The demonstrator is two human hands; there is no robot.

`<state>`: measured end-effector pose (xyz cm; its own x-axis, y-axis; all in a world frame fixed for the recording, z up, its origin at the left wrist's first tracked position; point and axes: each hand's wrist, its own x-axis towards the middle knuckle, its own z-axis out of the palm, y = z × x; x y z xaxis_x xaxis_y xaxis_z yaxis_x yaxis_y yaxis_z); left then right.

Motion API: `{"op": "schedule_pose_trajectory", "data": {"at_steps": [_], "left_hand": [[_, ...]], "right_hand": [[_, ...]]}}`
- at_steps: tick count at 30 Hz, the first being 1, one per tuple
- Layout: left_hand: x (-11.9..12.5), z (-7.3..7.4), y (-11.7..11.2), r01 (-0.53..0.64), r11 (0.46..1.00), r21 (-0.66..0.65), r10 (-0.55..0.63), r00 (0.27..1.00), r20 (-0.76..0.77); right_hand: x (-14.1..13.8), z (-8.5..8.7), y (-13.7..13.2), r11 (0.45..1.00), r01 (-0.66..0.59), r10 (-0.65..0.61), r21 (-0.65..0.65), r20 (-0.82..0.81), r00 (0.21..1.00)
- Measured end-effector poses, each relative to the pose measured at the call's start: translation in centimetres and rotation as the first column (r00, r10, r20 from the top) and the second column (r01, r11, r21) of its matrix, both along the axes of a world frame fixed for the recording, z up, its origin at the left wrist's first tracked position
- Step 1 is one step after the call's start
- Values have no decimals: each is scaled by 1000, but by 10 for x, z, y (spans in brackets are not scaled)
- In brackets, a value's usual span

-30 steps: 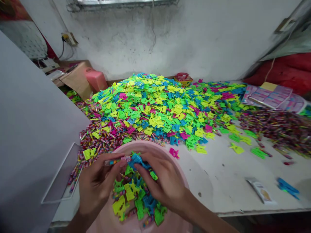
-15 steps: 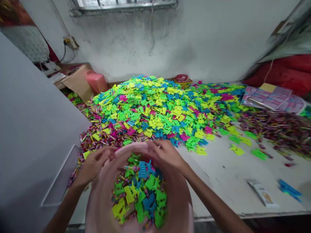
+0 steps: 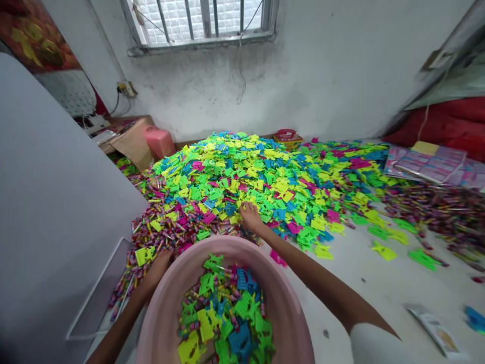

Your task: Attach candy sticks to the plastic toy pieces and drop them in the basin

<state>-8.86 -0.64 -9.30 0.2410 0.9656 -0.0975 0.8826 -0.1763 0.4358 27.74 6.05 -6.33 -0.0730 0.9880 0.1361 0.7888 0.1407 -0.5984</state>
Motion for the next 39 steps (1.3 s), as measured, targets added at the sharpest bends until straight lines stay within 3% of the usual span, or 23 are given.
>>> {"op": "schedule_pose_trajectory", "data": {"at_steps": [5, 9, 13, 16, 20, 23, 25, 27, 32, 36, 39], "left_hand": [[-7, 23, 6, -135, 989, 61, 120, 971, 206], [1, 49, 1, -260, 964, 59, 207, 871, 446], [26, 76, -9, -310, 951, 8, 230, 720, 655], [48, 99, -21, -269, 962, -33, 205, 643, 738], [75, 131, -41, -155, 985, -77, 154, 581, 800], [93, 151, -59, -101, 992, -71, 111, 465, 878], [103, 159, -70, -96, 994, -54, 88, 399, 913], [108, 164, -81, -82, 996, -38, 68, 404, 912], [107, 163, -96, -1, 1000, 11, -9, 527, 850], [106, 166, -101, -1, 992, 128, -101, 618, 780], [109, 169, -105, -19, 942, 336, -209, 749, 629]], "right_hand": [[1, 21, -16, 997, 28, -50, -67, -357, 933], [-15, 48, -63, 995, -17, -53, -100, -654, 755], [-36, 74, -115, 982, -74, -98, -172, -806, 584], [-48, 89, -142, 962, -122, -155, -245, -854, 497], [-54, 99, -159, 926, -202, -249, -318, -919, 306], [-56, 100, -165, 912, -226, -289, -343, -927, 238], [-56, 100, -170, 916, -203, -290, -347, -920, 262], [-58, 100, -174, 931, -158, -269, -328, -913, 308], [-60, 103, -183, 969, -79, -187, -234, -904, 384], [-58, 105, -187, 986, -57, -94, -155, -808, 581], [-57, 107, -192, 998, -47, 1, -50, -668, 744]]}}
